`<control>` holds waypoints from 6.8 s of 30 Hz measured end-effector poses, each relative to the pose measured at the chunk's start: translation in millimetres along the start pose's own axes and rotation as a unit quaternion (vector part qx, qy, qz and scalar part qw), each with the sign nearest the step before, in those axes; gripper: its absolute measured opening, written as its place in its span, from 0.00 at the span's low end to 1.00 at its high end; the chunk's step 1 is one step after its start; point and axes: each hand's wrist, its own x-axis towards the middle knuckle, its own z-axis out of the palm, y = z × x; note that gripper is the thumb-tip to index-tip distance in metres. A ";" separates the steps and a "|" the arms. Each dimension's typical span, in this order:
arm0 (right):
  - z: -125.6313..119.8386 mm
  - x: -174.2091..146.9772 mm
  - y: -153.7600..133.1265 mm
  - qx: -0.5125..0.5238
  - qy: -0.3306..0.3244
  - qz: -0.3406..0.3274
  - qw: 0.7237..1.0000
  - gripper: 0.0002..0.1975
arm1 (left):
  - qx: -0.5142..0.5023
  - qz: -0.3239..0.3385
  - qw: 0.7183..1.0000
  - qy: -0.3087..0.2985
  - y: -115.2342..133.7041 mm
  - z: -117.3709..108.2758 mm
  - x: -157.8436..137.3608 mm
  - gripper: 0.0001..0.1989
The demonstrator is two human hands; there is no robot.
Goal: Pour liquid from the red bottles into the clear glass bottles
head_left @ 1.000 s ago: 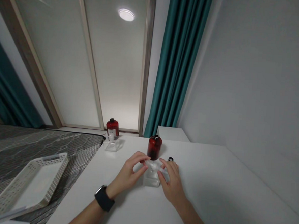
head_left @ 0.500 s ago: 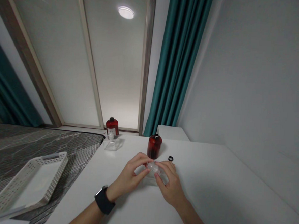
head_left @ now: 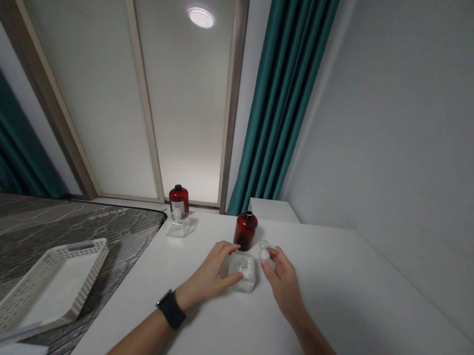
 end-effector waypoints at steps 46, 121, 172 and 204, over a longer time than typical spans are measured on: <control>22.6 8.2 14.0 -0.044 -0.081 0.047 0.995 0.14 | -0.050 -0.014 0.997 -0.053 -12.2 -8.9 2.2 0.25; 22.1 6.5 13.8 -0.008 -0.165 0.069 0.984 0.09 | -0.049 -0.018 0.997 -0.055 -17.1 -7.4 1.8 0.25; 29.8 2.2 17.7 0.008 -0.128 0.076 0.989 0.17 | -0.035 -0.028 0.997 -0.063 -15.9 -7.3 3.1 0.24; 21.4 4.1 17.1 0.105 -0.175 0.106 0.973 0.37 | -0.046 -0.021 0.997 -0.063 -19.0 -6.2 3.2 0.25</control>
